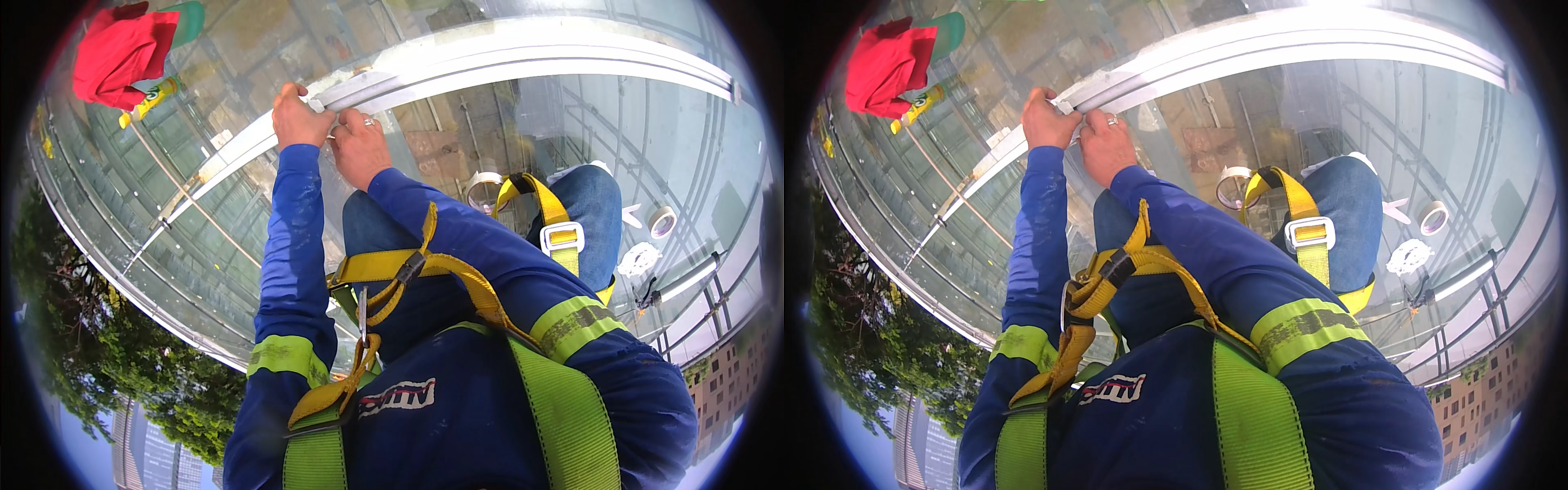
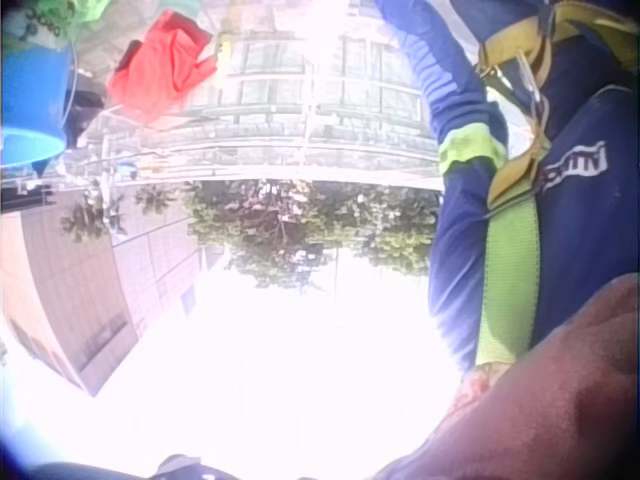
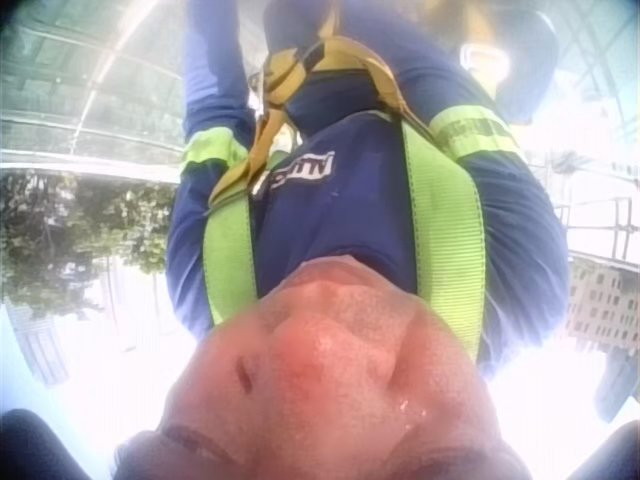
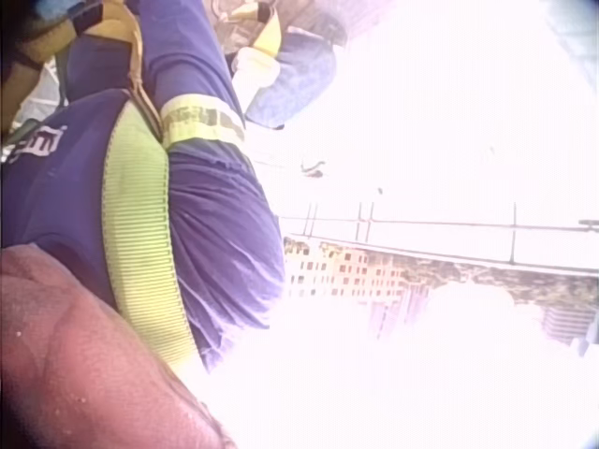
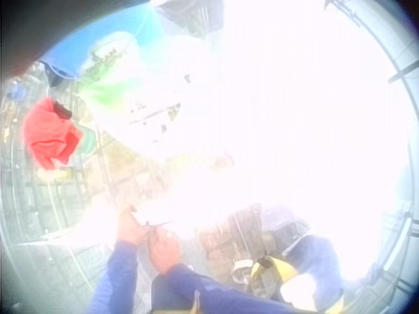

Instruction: The person applies masking tape along the edges of a glass joint on a transparent walkway, then picks up a sealant gun.

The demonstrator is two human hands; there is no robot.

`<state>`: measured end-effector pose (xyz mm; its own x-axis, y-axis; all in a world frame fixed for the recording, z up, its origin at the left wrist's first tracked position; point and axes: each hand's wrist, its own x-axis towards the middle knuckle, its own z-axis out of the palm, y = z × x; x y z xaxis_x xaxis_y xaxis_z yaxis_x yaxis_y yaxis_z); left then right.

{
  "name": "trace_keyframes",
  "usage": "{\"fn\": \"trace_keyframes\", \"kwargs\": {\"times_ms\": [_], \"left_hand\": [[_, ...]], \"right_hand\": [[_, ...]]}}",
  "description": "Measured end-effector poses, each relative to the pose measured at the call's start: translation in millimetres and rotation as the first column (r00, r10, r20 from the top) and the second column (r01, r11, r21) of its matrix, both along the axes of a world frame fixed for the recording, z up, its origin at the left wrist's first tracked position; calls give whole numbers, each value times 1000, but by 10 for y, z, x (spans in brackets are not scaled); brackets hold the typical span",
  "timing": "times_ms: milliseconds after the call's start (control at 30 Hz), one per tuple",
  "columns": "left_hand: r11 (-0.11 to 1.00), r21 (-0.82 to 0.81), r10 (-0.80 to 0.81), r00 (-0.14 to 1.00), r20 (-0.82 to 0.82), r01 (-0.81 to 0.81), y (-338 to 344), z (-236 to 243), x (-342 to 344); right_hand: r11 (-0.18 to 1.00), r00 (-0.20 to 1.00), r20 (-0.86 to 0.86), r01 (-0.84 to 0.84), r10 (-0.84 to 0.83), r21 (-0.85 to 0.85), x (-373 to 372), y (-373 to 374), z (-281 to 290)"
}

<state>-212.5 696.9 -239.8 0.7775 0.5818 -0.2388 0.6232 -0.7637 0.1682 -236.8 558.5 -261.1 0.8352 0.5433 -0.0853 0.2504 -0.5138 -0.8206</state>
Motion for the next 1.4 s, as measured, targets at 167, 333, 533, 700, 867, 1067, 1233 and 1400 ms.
{"fn": "trace_keyframes", "kwargs": {"times_ms": [167,333,533,700,867,1067,1233,1400], "left_hand": [[995,-5,95,991,95,-95,139,-23,-12],[964,-108,251,966,66,-243,191,118,118],[982,-91,170,982,80,-163,244,46,-82],[944,-229,292,926,237,-239,99,75,-236],[951,-225,283,890,357,-212,-145,227,-135],[868,-482,267,929,256,-117,-181,711,-648],[866,-492,-122,992,-36,89,-906,726,-1178],[842,-383,-474,861,-187,380,-1767,894,-1263]], "right_hand": [[991,972,-210,119,-105,53,52,44,54],[994,971,-211,100,-109,-55,87,111,127],[978,965,-262,-51,-3,-202,183,142,283],[984,966,-256,-79,36,-162,209,115,318],[991,929,-358,-123,94,-61,479,-265,304],[970,954,-211,233,-215,64,1055,-2233,695],[555,561,219,827,-798,-92,1203,-5017,1221],[-251,45,527,842,-849,-477,-179,-7895,1059]]}}
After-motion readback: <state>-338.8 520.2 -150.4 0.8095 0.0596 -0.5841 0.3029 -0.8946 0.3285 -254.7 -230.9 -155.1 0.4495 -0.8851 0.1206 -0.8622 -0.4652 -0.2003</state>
